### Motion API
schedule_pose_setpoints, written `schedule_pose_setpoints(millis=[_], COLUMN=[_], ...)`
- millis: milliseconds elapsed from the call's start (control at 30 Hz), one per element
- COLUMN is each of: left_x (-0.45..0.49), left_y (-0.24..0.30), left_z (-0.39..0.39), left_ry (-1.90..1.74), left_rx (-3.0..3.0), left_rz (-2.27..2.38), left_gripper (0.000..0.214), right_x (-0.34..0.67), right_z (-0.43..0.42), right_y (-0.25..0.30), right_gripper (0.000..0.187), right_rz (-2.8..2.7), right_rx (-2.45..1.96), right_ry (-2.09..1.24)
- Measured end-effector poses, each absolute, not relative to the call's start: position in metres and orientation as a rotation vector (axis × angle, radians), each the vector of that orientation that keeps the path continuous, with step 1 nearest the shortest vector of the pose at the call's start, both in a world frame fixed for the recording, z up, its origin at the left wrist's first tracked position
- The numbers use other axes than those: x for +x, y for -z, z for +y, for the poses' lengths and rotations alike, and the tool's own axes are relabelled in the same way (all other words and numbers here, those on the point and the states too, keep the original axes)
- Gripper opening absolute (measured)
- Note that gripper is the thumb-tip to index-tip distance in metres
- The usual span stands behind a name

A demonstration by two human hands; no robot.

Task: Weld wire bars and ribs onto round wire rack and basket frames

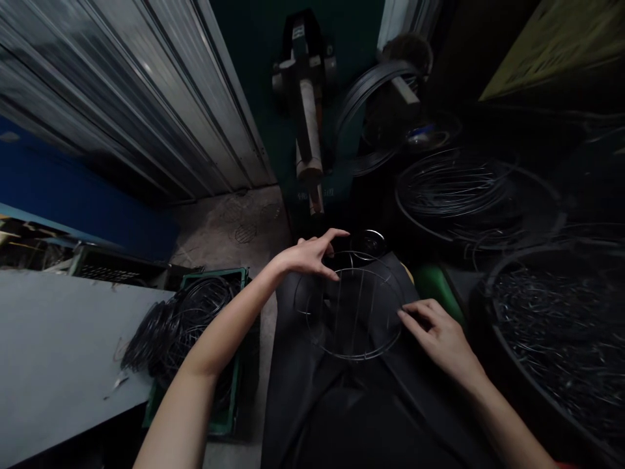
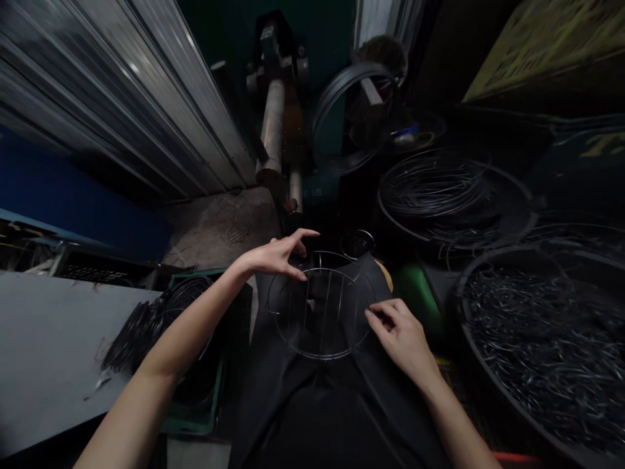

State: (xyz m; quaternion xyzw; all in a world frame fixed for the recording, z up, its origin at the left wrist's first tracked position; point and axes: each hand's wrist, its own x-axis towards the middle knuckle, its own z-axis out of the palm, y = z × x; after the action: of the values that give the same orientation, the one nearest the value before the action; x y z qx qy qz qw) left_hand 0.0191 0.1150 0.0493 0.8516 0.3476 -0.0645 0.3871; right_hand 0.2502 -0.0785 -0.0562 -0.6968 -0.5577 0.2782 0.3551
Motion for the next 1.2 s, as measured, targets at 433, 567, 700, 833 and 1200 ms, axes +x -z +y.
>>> schedule_pose_setpoints(millis=[433,567,700,833,1200], left_x=[-0.016,-0.028,-0.033,-0.032,-0.029], left_y=[-0.063,-0.064,-0.063,-0.064,-0.039], left_z=[0.07,0.047,0.038,0.034,0.078], left_ry=[-0.285,-0.349,-0.367,-0.36,-0.316], left_rx=[2.182,2.176,2.211,2.24,2.095], left_rz=[1.019,1.072,1.054,1.057,1.086], left_gripper=[0.101,0.101,0.1,0.1,0.104], right_x=[0.239,0.236,0.236,0.237,0.235], right_z=[-0.081,-0.085,-0.089,-0.092,-0.061], right_y=[0.034,0.029,0.026,0.024,0.039], right_gripper=[0.022,0.015,0.012,0.013,0.02], right_rz=[-1.532,-1.627,-1.691,-1.692,-1.585], right_rx=[-1.683,-1.588,-1.493,-1.486,-1.61], right_ry=[-0.295,-0.219,-0.187,-0.203,-0.336])
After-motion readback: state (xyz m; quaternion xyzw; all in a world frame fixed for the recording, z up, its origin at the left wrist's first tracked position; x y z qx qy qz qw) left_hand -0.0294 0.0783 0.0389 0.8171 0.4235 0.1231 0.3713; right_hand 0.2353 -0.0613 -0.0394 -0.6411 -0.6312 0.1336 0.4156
